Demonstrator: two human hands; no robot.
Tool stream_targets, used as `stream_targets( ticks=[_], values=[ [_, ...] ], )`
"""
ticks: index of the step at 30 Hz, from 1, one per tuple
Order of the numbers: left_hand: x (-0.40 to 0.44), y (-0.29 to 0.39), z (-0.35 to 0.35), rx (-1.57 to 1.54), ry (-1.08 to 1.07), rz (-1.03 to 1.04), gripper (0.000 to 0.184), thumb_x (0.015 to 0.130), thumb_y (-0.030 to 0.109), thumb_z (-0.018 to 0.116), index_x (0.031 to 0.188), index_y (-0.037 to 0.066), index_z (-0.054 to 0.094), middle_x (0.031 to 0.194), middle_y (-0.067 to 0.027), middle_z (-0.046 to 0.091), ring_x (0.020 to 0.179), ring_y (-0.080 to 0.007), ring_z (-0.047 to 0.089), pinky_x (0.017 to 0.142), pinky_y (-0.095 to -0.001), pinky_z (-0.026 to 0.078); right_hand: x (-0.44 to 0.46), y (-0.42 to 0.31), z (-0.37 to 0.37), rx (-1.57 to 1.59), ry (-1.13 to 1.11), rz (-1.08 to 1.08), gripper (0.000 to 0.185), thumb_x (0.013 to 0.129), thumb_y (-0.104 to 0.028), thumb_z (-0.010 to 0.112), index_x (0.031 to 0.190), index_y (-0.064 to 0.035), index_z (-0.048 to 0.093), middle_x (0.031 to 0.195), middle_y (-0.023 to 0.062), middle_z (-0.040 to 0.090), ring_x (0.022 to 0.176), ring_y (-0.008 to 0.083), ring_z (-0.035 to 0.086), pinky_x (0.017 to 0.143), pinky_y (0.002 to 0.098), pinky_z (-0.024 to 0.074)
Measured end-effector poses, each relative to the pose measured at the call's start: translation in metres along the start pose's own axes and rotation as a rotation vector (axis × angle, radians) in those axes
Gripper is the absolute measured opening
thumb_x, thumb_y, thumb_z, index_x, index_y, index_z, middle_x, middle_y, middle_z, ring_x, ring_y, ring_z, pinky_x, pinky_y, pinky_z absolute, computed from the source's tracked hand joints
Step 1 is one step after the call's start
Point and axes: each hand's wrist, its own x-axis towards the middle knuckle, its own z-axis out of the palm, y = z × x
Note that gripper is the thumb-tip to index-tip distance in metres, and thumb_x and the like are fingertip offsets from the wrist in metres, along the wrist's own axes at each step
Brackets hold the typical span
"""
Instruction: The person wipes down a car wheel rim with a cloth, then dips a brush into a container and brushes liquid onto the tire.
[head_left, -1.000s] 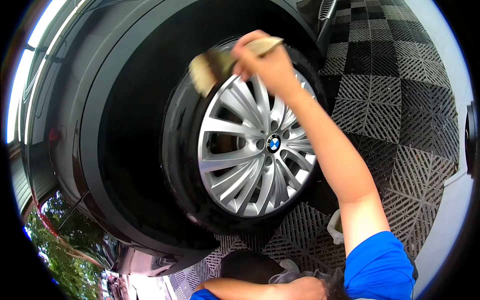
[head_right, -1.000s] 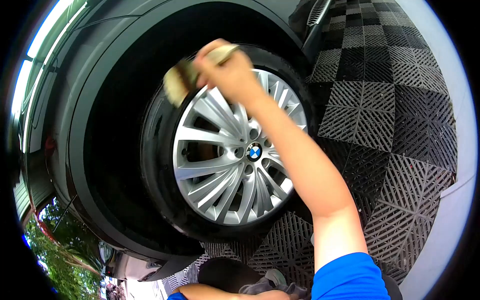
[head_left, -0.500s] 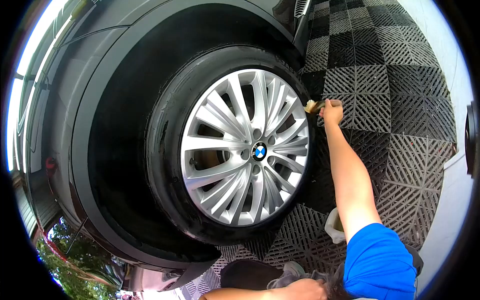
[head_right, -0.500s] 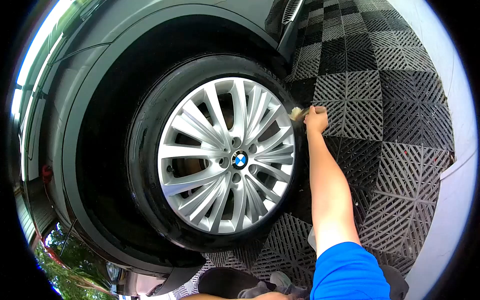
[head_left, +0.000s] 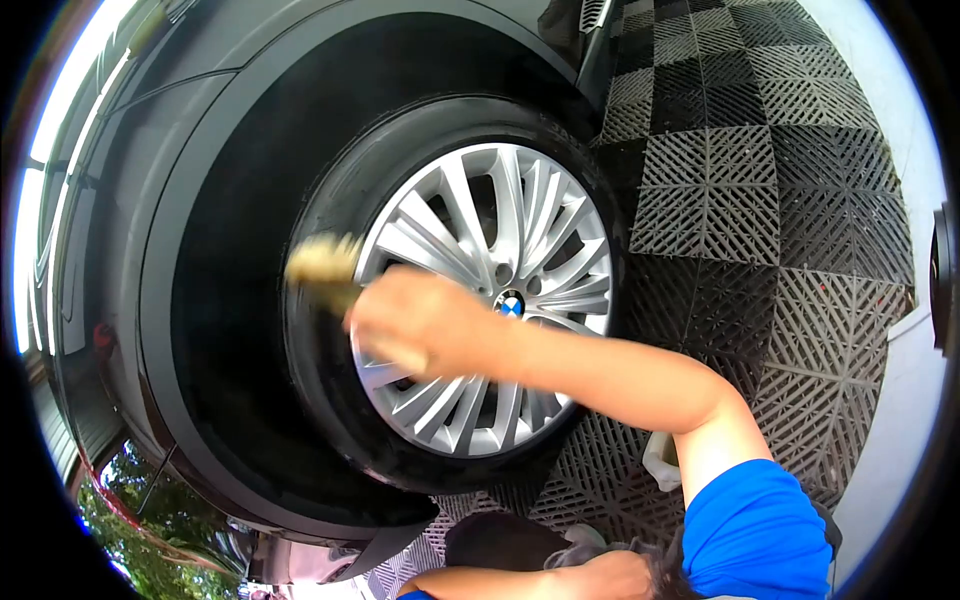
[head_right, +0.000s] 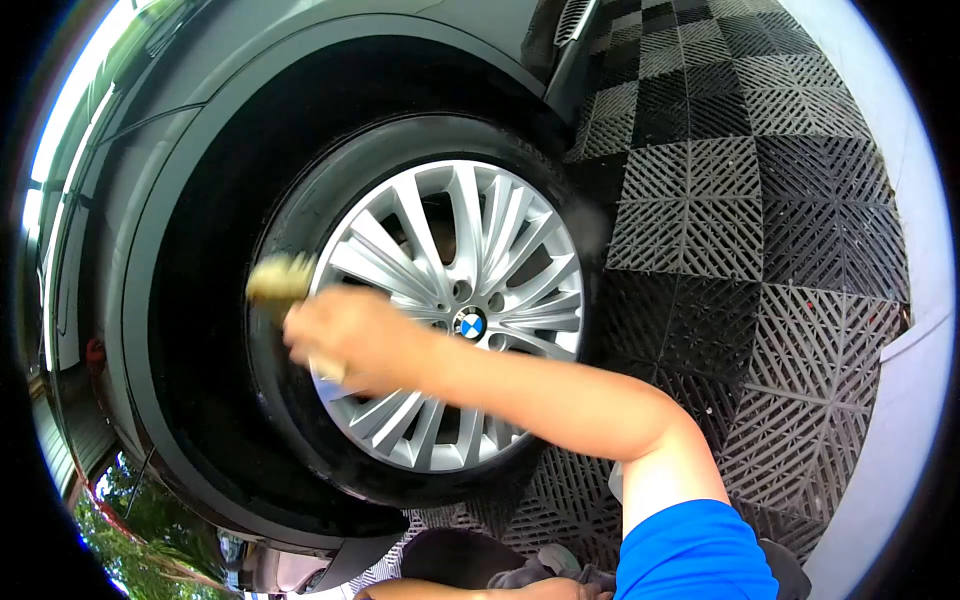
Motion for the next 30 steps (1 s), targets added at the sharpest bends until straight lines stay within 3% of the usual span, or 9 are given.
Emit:
stream_targets(
  ticks=[5,7,10,17,18,21,24,27,30],
  values=[
    [0.013,0.005,-0.031,0.012,0.050,0.107,0.024,0.077,0.020,0.056,0.059,0.005,0.061,0.058,-0.0143,0.056,0.054,-0.0319,0.056,0.048,-0.0443,0.044,0.031,-0.016,-0.025,0.494,-0.097,0.291,0.012,0.078,-0.012,0.073,0.086,-0.0077,0.066,0.085,0.0047,0.068,0.077,0.0167,0.066,0.069,0.0284,0.0507],
    [0.015,0.010,-0.047,-0.020,-0.020,0.081,0.021,0.075,0.021,0.056,0.063,0.005,0.062,0.066,-0.0150,0.059,0.062,-0.0315,0.059,0.051,-0.0427,0.046,0.044,0.030,-0.049,0.456,0.157,0.402,0.013,0.081,-0.014,0.073,0.092,-0.0088,0.069,0.080,0.0011,0.069,0.073,0.0110,0.065,0.070,0.0254,0.0522],
    [0.003,0.001,-0.040,-0.101,-0.351,-0.045,0.023,0.076,0.022,0.054,0.067,0.003,0.062,0.070,-0.0161,0.059,0.067,-0.0325,0.061,0.054,-0.0421,0.048,0.027,0.120,-0.119,0.379,0.413,0.656,0.022,0.087,-0.017,0.067,0.097,0.0022,0.065,0.078,0.0137,0.069,0.064,0.0163,0.067,0.059,0.0262,0.0565],
    [-0.001,0.022,-0.060,-0.059,-0.068,-0.121,0.025,0.076,0.024,0.054,0.070,0.000,0.060,0.072,-0.0191,0.058,0.069,-0.0346,0.060,0.056,-0.0439,0.047,-0.191,0.209,-0.232,0.473,1.357,1.118,0.020,0.088,-0.010,0.064,0.094,0.0076,0.057,0.080,0.0179,0.065,0.064,0.0235,0.067,0.065,0.0430,0.0624],
    [0.000,0.025,-0.066,-0.067,-0.065,-0.121,0.025,0.076,0.024,0.054,0.070,0.000,0.060,0.072,-0.0191,0.058,0.069,-0.0346,0.060,0.056,-0.0439,0.047,-0.221,0.198,-0.234,0.348,1.443,1.234,0.017,0.092,-0.013,0.059,0.097,0.0033,0.056,0.085,0.0169,0.064,0.072,0.0236,0.066,0.077,0.0425,0.0604],
    [0.005,0.027,-0.080,-0.117,-0.077,-0.121,0.028,0.078,0.025,0.052,0.074,-0.002,0.058,0.078,-0.0226,0.058,0.070,-0.0369,0.060,0.057,-0.0463,0.047,-0.319,0.172,-0.238,-0.005,1.540,1.492,0.019,0.089,-0.011,0.058,0.096,0.0067,0.056,0.078,0.0164,0.065,0.059,0.0228,0.066,0.059,0.0371,0.0601],
    [0.010,0.025,-0.082,-0.191,-0.086,-0.080,0.028,0.078,0.026,0.052,0.075,-0.002,0.056,0.080,-0.0232,0.057,0.072,-0.0385,0.059,0.059,-0.0472,0.047,-0.361,0.132,-0.242,-0.560,1.050,2.009,0.027,0.082,-0.016,0.061,0.090,0.0088,0.062,0.068,0.0148,0.066,0.049,0.0230,0.064,0.051,0.0327,0.0547],
    [0.011,0.019,-0.078,-0.202,-0.037,-0.011,0.029,0.078,0.027,0.052,0.078,-0.002,0.056,0.078,-0.0225,0.056,0.073,-0.0392,0.059,0.059,-0.0474,0.047,-0.300,0.124,-0.222,-0.994,0.536,1.778,0.024,0.079,-0.021,0.056,0.086,0.0006,0.066,0.072,0.0202,0.068,0.063,0.0328,0.069,0.063,0.0414,0.0544],
    [0.013,0.023,-0.067,-0.207,-0.089,-0.078,0.029,0.079,0.027,0.052,0.081,-0.002,0.057,0.078,-0.0215,0.055,0.074,-0.0388,0.059,0.060,-0.0481,0.047,-0.229,0.175,-0.224,-0.981,0.490,1.485,0.031,0.077,-0.027,0.058,0.092,-0.0011,0.065,0.090,0.0242,0.066,0.089,0.0429,0.063,0.080,0.0477,0.0498]
  ],
)
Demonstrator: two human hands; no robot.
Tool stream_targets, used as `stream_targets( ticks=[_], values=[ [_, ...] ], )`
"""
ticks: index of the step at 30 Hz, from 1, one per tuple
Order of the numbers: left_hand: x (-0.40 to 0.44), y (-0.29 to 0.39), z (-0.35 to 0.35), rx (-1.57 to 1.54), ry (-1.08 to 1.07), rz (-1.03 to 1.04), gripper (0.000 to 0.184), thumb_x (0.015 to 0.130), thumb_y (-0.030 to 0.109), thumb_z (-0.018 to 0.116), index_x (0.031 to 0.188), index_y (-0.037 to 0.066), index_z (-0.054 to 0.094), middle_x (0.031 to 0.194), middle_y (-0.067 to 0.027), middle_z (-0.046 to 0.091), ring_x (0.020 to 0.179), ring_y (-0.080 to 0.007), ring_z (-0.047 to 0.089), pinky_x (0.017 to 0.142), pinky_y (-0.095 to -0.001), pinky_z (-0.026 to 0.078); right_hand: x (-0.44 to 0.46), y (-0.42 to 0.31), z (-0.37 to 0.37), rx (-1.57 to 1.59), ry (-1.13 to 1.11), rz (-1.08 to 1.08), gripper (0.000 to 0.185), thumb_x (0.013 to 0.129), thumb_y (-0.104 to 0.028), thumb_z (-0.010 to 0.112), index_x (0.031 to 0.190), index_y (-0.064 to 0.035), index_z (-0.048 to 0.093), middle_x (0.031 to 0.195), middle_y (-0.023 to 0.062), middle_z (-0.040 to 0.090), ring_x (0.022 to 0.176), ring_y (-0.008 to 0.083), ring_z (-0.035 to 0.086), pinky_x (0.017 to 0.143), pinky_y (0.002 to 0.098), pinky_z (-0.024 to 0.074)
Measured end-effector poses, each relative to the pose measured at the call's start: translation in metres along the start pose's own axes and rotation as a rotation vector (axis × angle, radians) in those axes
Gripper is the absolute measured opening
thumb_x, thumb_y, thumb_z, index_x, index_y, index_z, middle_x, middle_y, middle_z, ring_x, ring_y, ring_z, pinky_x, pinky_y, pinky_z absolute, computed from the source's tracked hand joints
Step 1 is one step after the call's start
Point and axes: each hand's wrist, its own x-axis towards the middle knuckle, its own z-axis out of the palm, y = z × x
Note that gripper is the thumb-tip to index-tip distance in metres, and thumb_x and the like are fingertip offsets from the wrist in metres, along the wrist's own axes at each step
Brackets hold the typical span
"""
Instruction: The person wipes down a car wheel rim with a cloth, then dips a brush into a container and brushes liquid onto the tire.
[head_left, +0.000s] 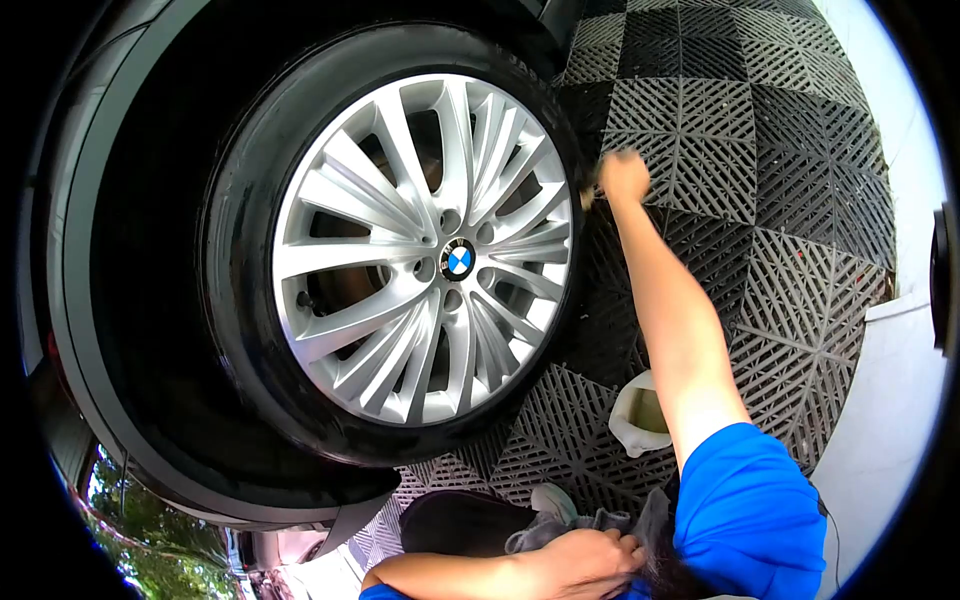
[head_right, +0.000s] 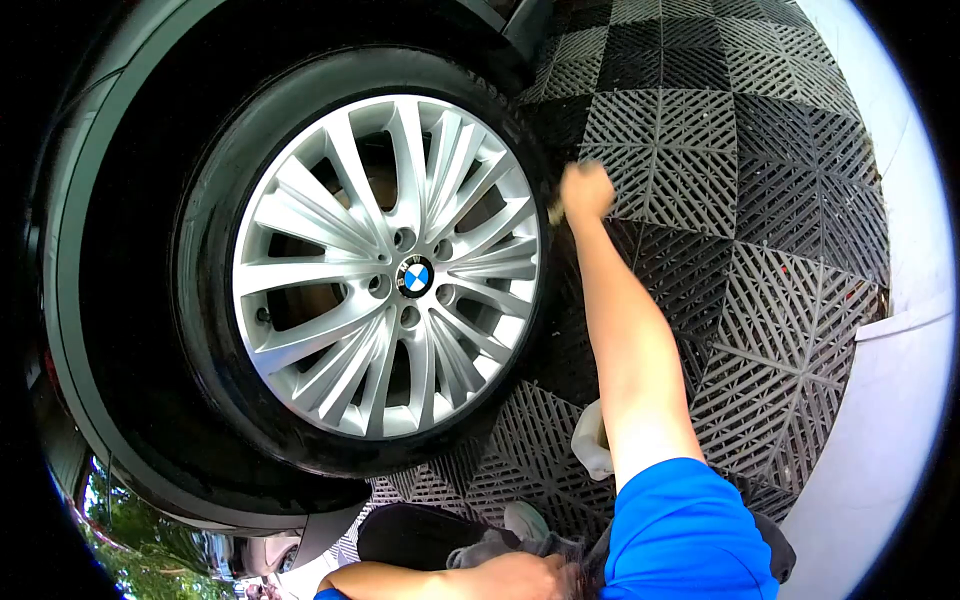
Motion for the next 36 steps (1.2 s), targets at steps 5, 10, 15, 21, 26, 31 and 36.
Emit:
stream_targets(
  ticks=[5,10,15,21,26,31,36],
  values=[
    [0.001,0.016,-0.024,-0.166,0.127,-0.090,0.030,0.082,0.028,0.051,0.084,-0.001,0.058,0.077,-0.0201,0.058,0.072,-0.0376,0.060,0.063,-0.0467,0.049,-0.007,-0.160,-0.042,0.912,-0.166,-0.341,0.023,0.086,-0.021,0.065,0.095,0.0005,0.064,0.074,0.0088,0.068,0.066,0.0169,0.067,0.064,0.0292,0.0542],
    [0.006,0.007,0.004,0.137,0.113,-0.113,0.028,0.075,0.015,0.060,0.095,-0.004,0.057,0.078,-0.0179,0.059,0.069,-0.0332,0.061,0.058,-0.0380,0.050,-0.008,-0.170,-0.046,1.359,-0.508,-0.494,0.018,0.086,-0.012,0.066,0.097,0.0026,0.063,0.084,0.0146,0.068,0.062,0.0206,0.066,0.061,0.0298,0.0574],
    [0.005,0.014,-0.002,0.265,0.056,-0.108,0.021,0.078,0.011,0.055,0.093,-0.004,0.055,0.077,-0.0165,0.057,0.067,-0.0291,0.060,0.055,-0.0362,0.050,-0.007,-0.013,-0.007,1.024,-0.159,0.122,0.023,0.089,-0.015,0.062,0.103,0.0036,0.060,0.080,0.0112,0.067,0.060,0.0178,0.065,0.057,0.0298,0.0556],
    [0.004,0.017,0.002,0.174,0.126,-0.095,0.021,0.080,0.012,0.054,0.095,-0.002,0.056,0.078,-0.0150,0.058,0.069,-0.0289,0.060,0.057,-0.0362,0.050,-0.014,-0.098,-0.028,0.528,-0.062,-0.189,0.015,0.083,-0.016,0.065,0.084,-0.0015,0.067,0.065,0.0069,0.065,0.055,0.0120,0.059,0.055,0.0264,0.0468],
    [0.000,0.013,0.011,0.213,0.152,-0.040,0.022,0.079,0.015,0.056,0.094,-0.001,0.056,0.076,-0.0133,0.058,0.067,-0.0271,0.060,0.055,-0.0340,0.049,-0.022,-0.182,-0.051,1.167,-0.550,-0.677,0.017,0.087,-0.012,0.069,0.098,0.0013,0.067,0.083,0.0078,0.068,0.067,0.0139,0.063,0.064,0.0245,0.0504],
    [0.000,0.018,0.003,0.332,0.041,-0.110,0.023,0.078,0.016,0.058,0.093,-0.001,0.056,0.075,-0.0124,0.058,0.064,-0.0234,0.059,0.051,-0.0318,0.047,-0.013,-0.068,-0.030,0.974,-0.363,-0.507,0.011,0.089,-0.008,0.065,0.096,0.0010,0.065,0.076,0.0054,0.065,0.063,0.0109,0.059,0.059,0.0234,0.0478],
    [-0.003,0.018,0.009,0.252,0.122,-0.067,0.021,0.078,0.014,0.056,0.091,-0.002,0.056,0.074,-0.0140,0.057,0.064,-0.0264,0.059,0.052,-0.0340,0.048,-0.025,0.018,-0.021,0.618,-0.231,-0.069,0.012,0.086,-0.009,0.062,0.091,0.0013,0.064,0.063,0.0078,0.062,0.053,0.0149,0.058,0.052,0.0265,0.0457]
  ],
)
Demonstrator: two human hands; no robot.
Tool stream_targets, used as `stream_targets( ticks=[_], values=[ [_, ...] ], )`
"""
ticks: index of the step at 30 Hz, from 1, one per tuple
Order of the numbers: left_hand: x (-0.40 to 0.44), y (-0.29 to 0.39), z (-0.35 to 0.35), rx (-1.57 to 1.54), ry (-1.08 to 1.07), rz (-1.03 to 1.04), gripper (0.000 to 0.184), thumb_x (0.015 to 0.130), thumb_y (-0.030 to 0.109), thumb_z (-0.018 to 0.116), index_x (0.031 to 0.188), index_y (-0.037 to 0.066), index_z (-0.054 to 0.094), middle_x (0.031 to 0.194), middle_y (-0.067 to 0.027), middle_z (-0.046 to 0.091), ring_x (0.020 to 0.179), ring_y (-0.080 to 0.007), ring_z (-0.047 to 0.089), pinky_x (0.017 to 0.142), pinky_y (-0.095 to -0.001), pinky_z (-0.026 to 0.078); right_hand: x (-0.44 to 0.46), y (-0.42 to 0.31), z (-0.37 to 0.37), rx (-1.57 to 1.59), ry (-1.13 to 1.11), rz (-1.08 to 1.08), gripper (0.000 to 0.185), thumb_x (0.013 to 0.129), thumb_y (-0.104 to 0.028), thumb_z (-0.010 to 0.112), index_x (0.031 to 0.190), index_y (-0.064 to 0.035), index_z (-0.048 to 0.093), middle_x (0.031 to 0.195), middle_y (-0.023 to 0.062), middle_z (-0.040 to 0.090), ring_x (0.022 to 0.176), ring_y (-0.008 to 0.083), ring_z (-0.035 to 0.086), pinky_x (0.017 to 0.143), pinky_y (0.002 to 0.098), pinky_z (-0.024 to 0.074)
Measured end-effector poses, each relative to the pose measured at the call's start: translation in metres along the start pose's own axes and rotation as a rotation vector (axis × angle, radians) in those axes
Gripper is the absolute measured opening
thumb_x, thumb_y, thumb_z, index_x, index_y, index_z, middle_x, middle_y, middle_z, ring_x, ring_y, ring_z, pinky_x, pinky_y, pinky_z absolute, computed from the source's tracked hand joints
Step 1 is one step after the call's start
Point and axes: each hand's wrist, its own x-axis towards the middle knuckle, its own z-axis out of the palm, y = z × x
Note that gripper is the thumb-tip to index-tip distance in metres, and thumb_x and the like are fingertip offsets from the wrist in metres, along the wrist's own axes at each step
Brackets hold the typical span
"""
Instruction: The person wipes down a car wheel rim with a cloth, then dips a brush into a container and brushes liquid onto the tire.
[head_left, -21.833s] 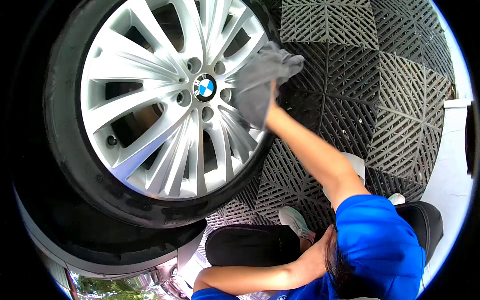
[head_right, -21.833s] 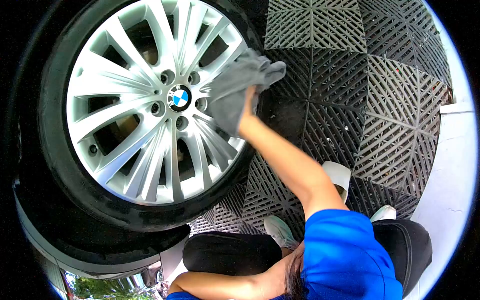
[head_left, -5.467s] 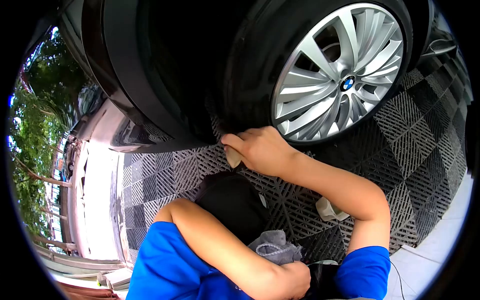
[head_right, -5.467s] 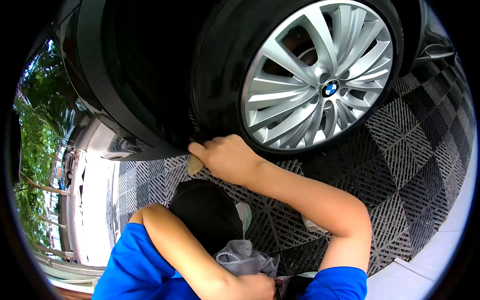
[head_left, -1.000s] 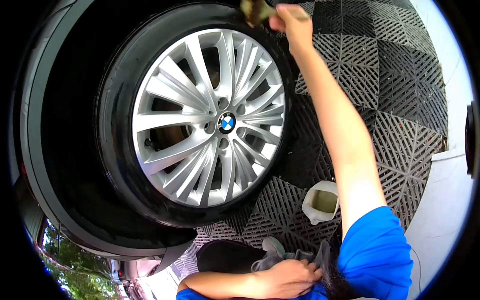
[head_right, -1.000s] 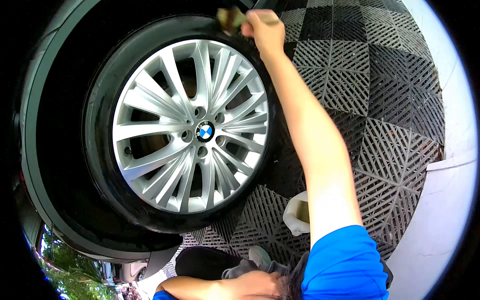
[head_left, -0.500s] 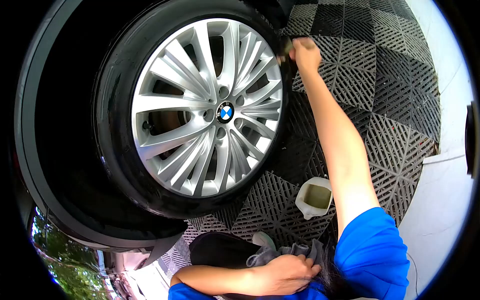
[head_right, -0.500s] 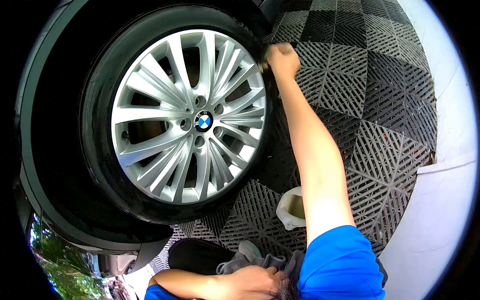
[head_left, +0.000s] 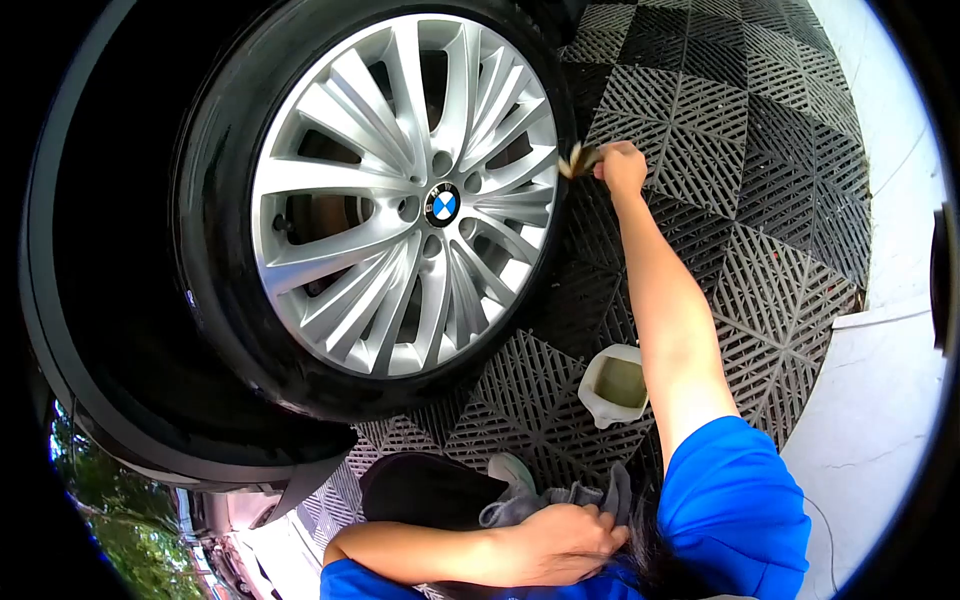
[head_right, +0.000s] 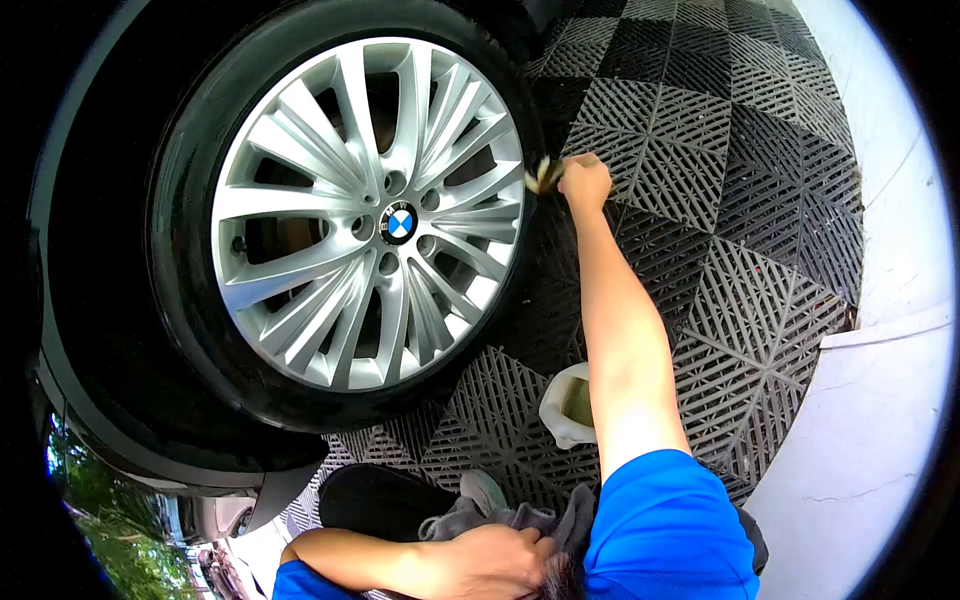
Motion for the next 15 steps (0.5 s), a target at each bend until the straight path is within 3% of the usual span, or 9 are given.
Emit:
stream_targets(
  ticks=[2,3,4,7,8,10,11,14,15],
  values=[
    [0.002,0.000,0.001,-0.080,0.037,-0.004,0.020,0.079,0.013,0.055,0.091,-0.003,0.055,0.074,-0.0148,0.057,0.064,-0.0273,0.059,0.053,-0.0347,0.048,0.015,-0.014,0.018,-0.553,0.123,-0.133,0.012,0.085,-0.013,0.062,0.086,-0.0007,0.065,0.060,0.0067,0.062,0.051,0.0135,0.057,0.052,0.0276,0.0452],
    [0.002,0.000,0.001,-0.099,0.056,0.002,0.019,0.079,0.013,0.055,0.090,-0.003,0.055,0.073,-0.0155,0.057,0.064,-0.0284,0.059,0.054,-0.0353,0.048,0.020,-0.028,0.034,-0.339,0.125,-0.214,0.014,0.083,-0.017,0.064,0.085,-0.0029,0.066,0.059,0.0052,0.062,0.052,0.0123,0.057,0.054,0.0279,0.0457],
    [0.002,0.000,0.001,-0.116,0.073,0.007,0.018,0.080,0.012,0.054,0.089,-0.004,0.055,0.073,-0.0163,0.056,0.065,-0.0296,0.059,0.055,-0.0359,0.049,0.006,-0.071,0.047,-0.252,0.095,-0.212,0.015,0.081,-0.018,0.065,0.086,-0.0045,0.067,0.071,0.0082,0.067,0.065,0.0165,0.063,0.066,0.0309,0.0496],
    [0.001,0.000,-0.003,-0.101,0.033,-0.022,0.018,0.081,0.012,0.052,0.088,-0.004,0.054,0.072,-0.0160,0.055,0.066,-0.0299,0.059,0.056,-0.0363,0.049,0.011,-0.116,0.065,0.412,-0.253,-0.489,0.010,0.088,-0.009,0.064,0.094,-0.0002,0.065,0.076,0.0059,0.065,0.066,0.0132,0.060,0.063,0.0243,0.0478],
    [0.000,0.000,-0.005,-0.116,0.035,-0.023,0.018,0.081,0.012,0.052,0.088,-0.004,0.054,0.072,-0.0160,0.055,0.066,-0.0299,0.059,0.056,-0.0363,0.049,0.004,-0.125,0.063,0.520,-0.306,-0.495,0.014,0.088,-0.009,0.066,0.097,0.0015,0.064,0.080,0.0077,0.065,0.066,0.0126,0.060,0.064,0.0240,0.0483],
    [-0.002,-0.001,-0.006,-0.020,0.003,-0.033,0.018,0.081,0.012,0.052,0.087,-0.005,0.053,0.073,-0.0159,0.055,0.067,-0.0301,0.058,0.056,-0.0363,0.049,0.007,-0.091,0.049,0.369,-0.217,-0.535,0.014,0.088,-0.008,0.066,0.098,0.0014,0.064,0.083,0.0085,0.065,0.067,0.0126,0.060,0.063,0.0238,0.0484],
    [-0.003,-0.005,-0.002,-0.156,0.064,-0.032,0.019,0.081,0.012,0.052,0.088,-0.005,0.054,0.074,-0.0158,0.056,0.068,-0.0286,0.059,0.056,-0.0353,0.049,0.002,-0.061,0.037,0.334,-0.172,-0.416,0.013,0.088,-0.007,0.065,0.097,0.0018,0.064,0.080,0.0081,0.065,0.066,0.0131,0.061,0.063,0.0237,0.0483],
    [-0.006,-0.003,-0.008,-0.111,-0.004,-0.019,0.020,0.081,0.013,0.053,0.090,-0.005,0.055,0.074,-0.0152,0.057,0.068,-0.0268,0.059,0.055,-0.0342,0.049,-0.029,0.025,-0.009,0.176,-0.036,-0.062,0.010,0.083,-0.005,0.065,0.090,0.0022,0.065,0.066,0.0083,0.063,0.060,0.0152,0.061,0.060,0.0249,0.0483],
    [-0.006,-0.002,-0.009,-0.110,0.000,-0.014,0.020,0.081,0.013,0.053,0.090,-0.005,0.055,0.074,-0.0152,0.057,0.068,-0.0268,0.059,0.055,-0.0342,0.049,-0.042,0.032,-0.015,-0.024,-0.007,0.050,0.008,0.081,-0.006,0.064,0.085,0.0014,0.065,0.062,0.0091,0.062,0.057,0.0157,0.061,0.058,0.0264,0.0483]
  ],
)
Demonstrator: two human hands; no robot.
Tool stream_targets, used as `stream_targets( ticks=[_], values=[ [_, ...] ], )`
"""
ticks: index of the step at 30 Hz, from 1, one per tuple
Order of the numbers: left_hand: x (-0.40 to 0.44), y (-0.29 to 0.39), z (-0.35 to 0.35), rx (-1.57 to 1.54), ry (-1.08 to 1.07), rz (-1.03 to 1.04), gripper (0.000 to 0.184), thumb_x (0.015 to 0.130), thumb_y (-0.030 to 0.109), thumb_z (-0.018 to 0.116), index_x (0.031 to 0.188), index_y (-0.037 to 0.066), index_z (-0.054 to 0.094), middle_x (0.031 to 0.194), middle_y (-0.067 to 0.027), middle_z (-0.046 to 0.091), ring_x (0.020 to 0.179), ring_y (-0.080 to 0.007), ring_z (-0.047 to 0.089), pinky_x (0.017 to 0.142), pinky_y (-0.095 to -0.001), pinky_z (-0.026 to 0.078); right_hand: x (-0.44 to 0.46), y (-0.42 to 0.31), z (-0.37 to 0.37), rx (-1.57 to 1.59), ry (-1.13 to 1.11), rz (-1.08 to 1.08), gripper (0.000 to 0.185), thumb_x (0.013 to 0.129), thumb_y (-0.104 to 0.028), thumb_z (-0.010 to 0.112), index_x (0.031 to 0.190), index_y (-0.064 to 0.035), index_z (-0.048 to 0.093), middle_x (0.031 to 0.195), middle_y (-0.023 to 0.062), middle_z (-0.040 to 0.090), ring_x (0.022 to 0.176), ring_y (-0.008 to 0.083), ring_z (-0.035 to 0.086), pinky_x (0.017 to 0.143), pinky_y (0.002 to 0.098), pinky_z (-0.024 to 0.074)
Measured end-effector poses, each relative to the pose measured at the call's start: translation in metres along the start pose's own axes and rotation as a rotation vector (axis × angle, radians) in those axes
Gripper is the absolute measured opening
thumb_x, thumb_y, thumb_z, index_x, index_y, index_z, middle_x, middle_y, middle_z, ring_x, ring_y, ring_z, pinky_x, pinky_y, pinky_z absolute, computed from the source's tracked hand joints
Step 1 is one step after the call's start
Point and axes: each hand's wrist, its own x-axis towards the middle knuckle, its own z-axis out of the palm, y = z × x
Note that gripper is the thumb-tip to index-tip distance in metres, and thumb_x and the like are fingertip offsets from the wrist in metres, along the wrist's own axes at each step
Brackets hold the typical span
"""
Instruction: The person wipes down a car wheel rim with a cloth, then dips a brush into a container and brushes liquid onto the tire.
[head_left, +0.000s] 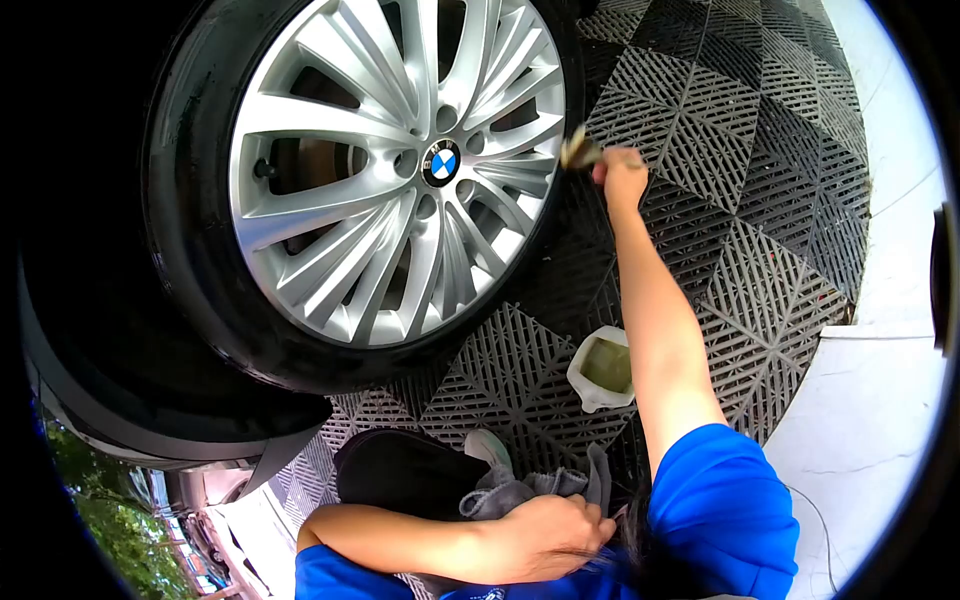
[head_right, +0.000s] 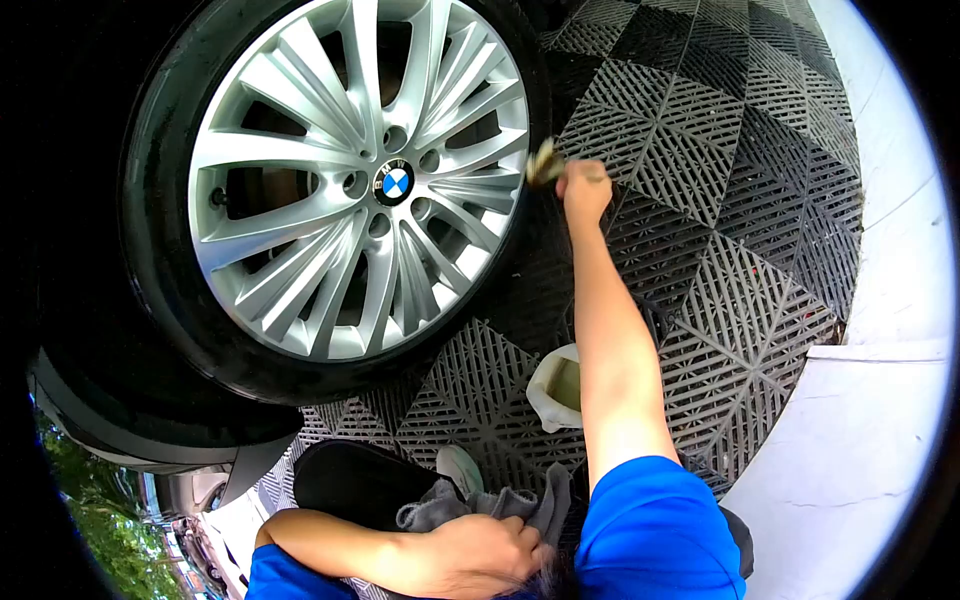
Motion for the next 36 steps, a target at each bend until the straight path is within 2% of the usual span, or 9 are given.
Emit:
stream_targets(
  ticks=[4,9,11,17,19,24,31,33,36],
  values=[
    [0.000,0.005,0.004,0.109,-0.001,0.012,0.022,0.081,0.014,0.054,0.093,-0.004,0.056,0.074,-0.0125,0.057,0.068,-0.0234,0.059,0.055,-0.0319,0.048,-0.007,-0.018,0.007,-0.580,0.047,-0.085,0.011,0.080,-0.010,0.061,0.074,-0.0007,0.064,0.055,0.0097,0.061,0.054,0.0159,0.061,0.054,0.0292,0.0476],
    [-0.004,0.009,-0.001,0.201,-0.029,0.054,0.021,0.081,0.016,0.056,0.091,-0.002,0.057,0.074,-0.0089,0.057,0.067,-0.0197,0.059,0.058,-0.0279,0.046,0.006,-0.073,0.038,0.209,-0.104,-0.413,0.014,0.087,-0.014,0.061,0.087,-0.0005,0.061,0.065,0.0060,0.062,0.060,0.0097,0.057,0.058,0.0249,0.0456],
    [-0.005,0.010,-0.001,0.326,-0.062,0.062,0.019,0.081,0.017,0.056,0.087,0.000,0.058,0.073,-0.0074,0.057,0.067,-0.0185,0.059,0.059,-0.0267,0.045,-0.004,-0.049,0.029,0.076,-0.152,-0.422,0.014,0.088,-0.014,0.063,0.089,-0.0004,0.060,0.066,0.0050,0.062,0.062,0.0095,0.058,0.059,0.0243,0.0458],
    [-0.005,0.013,0.003,0.247,-0.032,0.046,0.017,0.080,0.017,0.055,0.085,0.001,0.058,0.072,-0.0082,0.059,0.069,-0.0201,0.060,0.060,-0.0276,0.046,-0.086,0.013,0.007,-0.336,-0.183,0.069,0.014,0.082,-0.015,0.063,0.076,-0.0024,0.059,0.060,0.0094,0.062,0.052,0.0175,0.062,0.054,0.0306,0.0494],
    [-0.004,0.013,0.003,0.194,-0.016,0.029,0.017,0.080,0.017,0.055,0.085,0.001,0.058,0.073,-0.0085,0.059,0.069,-0.0209,0.060,0.060,-0.0282,0.047,-0.070,-0.004,0.008,-0.526,-0.244,-0.062,0.016,0.081,-0.019,0.062,0.076,-0.0033,0.061,0.061,0.0133,0.063,0.053,0.0215,0.064,0.057,0.0331,0.0511],
    [-0.003,0.019,0.008,0.152,0.020,-0.015,0.017,0.080,0.017,0.055,0.084,0.001,0.059,0.073,-0.0088,0.060,0.070,-0.0227,0.061,0.062,-0.0296,0.048,-0.027,-0.030,0.016,-0.067,-0.128,-0.411,0.015,0.084,-0.019,0.063,0.080,-0.0038,0.062,0.059,0.0076,0.062,0.055,0.0155,0.061,0.056,0.0294,0.0480],
    [-0.006,0.018,0.010,0.153,0.006,0.032,0.018,0.079,0.017,0.056,0.087,0.001,0.059,0.076,-0.0101,0.060,0.071,-0.0228,0.061,0.061,-0.0302,0.050,-0.080,-0.021,0.011,-0.274,-0.088,0.193,0.015,0.083,-0.015,0.057,0.080,0.0002,0.059,0.061,0.0103,0.063,0.052,0.0175,0.062,0.050,0.0296,0.0477],
    [-0.007,0.019,0.013,0.139,0.011,0.036,0.019,0.080,0.017,0.055,0.089,0.000,0.058,0.077,-0.0113,0.060,0.071,-0.0233,0.061,0.060,-0.0310,0.051,-0.050,-0.038,0.007,-0.406,-0.064,0.079,0.011,0.084,-0.010,0.055,0.081,0.0000,0.057,0.060,0.0102,0.062,0.052,0.0170,0.061,0.050,0.0283,0.0474],
    [-0.010,0.020,0.012,0.066,0.054,0.024,0.019,0.080,0.017,0.055,0.088,0.001,0.059,0.077,-0.0112,0.059,0.071,-0.0234,0.061,0.061,-0.0310,0.051,-0.028,-0.041,0.014,0.137,0.033,-0.175,0.009,0.088,-0.007,0.056,0.082,-0.0001,0.054,0.060,0.0079,0.059,0.050,0.0150,0.056,0.048,0.0269,0.0445]
  ],
)
